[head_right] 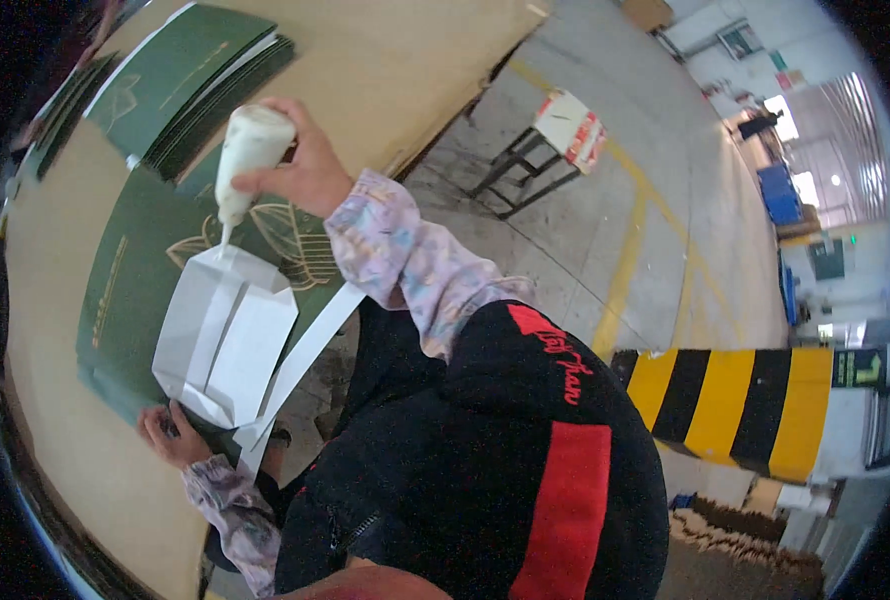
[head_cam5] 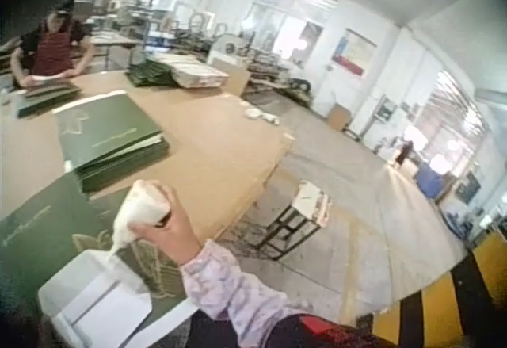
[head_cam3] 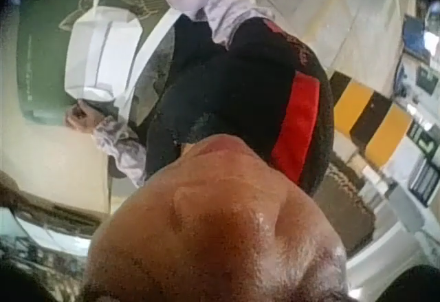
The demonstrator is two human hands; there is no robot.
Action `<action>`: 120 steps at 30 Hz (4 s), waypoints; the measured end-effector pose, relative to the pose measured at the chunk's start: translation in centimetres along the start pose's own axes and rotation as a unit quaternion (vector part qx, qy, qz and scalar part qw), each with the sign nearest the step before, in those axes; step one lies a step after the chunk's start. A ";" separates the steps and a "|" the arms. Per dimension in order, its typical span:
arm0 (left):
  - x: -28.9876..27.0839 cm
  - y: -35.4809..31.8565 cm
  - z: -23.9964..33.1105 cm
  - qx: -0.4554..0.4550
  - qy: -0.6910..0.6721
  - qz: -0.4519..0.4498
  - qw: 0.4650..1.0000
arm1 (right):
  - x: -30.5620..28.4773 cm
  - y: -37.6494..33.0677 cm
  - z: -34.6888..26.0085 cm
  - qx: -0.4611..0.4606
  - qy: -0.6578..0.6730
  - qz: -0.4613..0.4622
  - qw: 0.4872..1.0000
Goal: Folding and applying glue to cardboard folders or boxes in a factory setting.
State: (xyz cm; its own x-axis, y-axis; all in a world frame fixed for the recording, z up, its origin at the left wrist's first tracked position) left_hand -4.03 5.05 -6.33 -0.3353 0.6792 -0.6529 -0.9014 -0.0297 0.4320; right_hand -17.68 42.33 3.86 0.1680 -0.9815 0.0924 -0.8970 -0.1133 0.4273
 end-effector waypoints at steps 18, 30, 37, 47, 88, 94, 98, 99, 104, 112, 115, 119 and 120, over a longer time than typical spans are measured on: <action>-2.1 -3.6 2.4 0.037 0.120 -0.104 0.987 | 6.9 -3.8 -4.9 0.069 0.052 -0.185 0.979; -2.4 -4.4 2.7 -0.040 0.102 -0.130 0.985 | 16.7 -6.6 -1.2 0.123 0.031 -0.286 0.950; -2.2 -4.6 2.3 -0.034 0.100 -0.118 0.987 | 18.0 -6.9 -0.5 0.125 0.032 -0.316 0.940; -2.1 -4.6 2.7 -0.034 0.102 -0.126 0.986 | 18.3 -7.4 0.4 0.126 0.026 -0.325 0.937; -1.9 -4.7 1.9 0.004 0.109 -0.106 0.988 | 15.3 -8.1 0.2 0.149 0.001 -0.315 0.937; -2.0 -4.6 1.9 0.001 0.109 -0.110 0.988 | 14.4 -8.6 -0.1 0.172 -0.016 -0.303 0.937; -1.8 -4.7 1.7 0.000 0.093 -0.100 0.991 | 13.9 -8.6 0.0 0.158 -0.018 -0.294 0.943; -1.8 -4.6 1.7 0.002 0.091 -0.101 0.991 | 13.8 -8.5 0.0 0.159 -0.019 -0.291 0.943; -1.9 -4.6 1.8 -0.005 0.094 -0.103 0.990 | 12.7 -8.1 -0.1 0.163 -0.028 -0.278 0.946; -2.0 -4.4 2.1 -0.001 0.090 -0.102 0.991 | 10.2 -7.5 -0.6 0.158 -0.081 -0.258 0.950; -2.2 -4.3 2.3 -0.002 0.094 -0.108 0.990 | 9.2 -7.3 -0.9 0.155 -0.104 -0.247 0.951; -2.2 -4.3 2.5 -0.012 0.095 -0.117 0.989 | 7.7 -7.3 -1.0 0.134 -0.113 -0.232 0.957; -2.2 -4.3 2.5 -0.012 0.094 -0.119 0.988 | 7.4 -7.2 -1.2 0.133 -0.115 -0.230 0.957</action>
State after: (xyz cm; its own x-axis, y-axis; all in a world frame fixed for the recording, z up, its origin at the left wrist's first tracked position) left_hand 1.31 5.54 -5.21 -0.1555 0.5214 -0.8390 -0.9665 0.0951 0.2383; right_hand -9.51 36.03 2.52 0.5024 -0.8231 -0.2647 -0.8277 -0.5464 0.1283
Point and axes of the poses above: each hand's wrist, its own y-axis towards the middle knuckle, its own x-axis out of the palm, z = x × y, the point moved 2 cm from there along y, towards the middle knuckle, and after that the axes turned 10 degrees about -z, right-handed, at the moved point
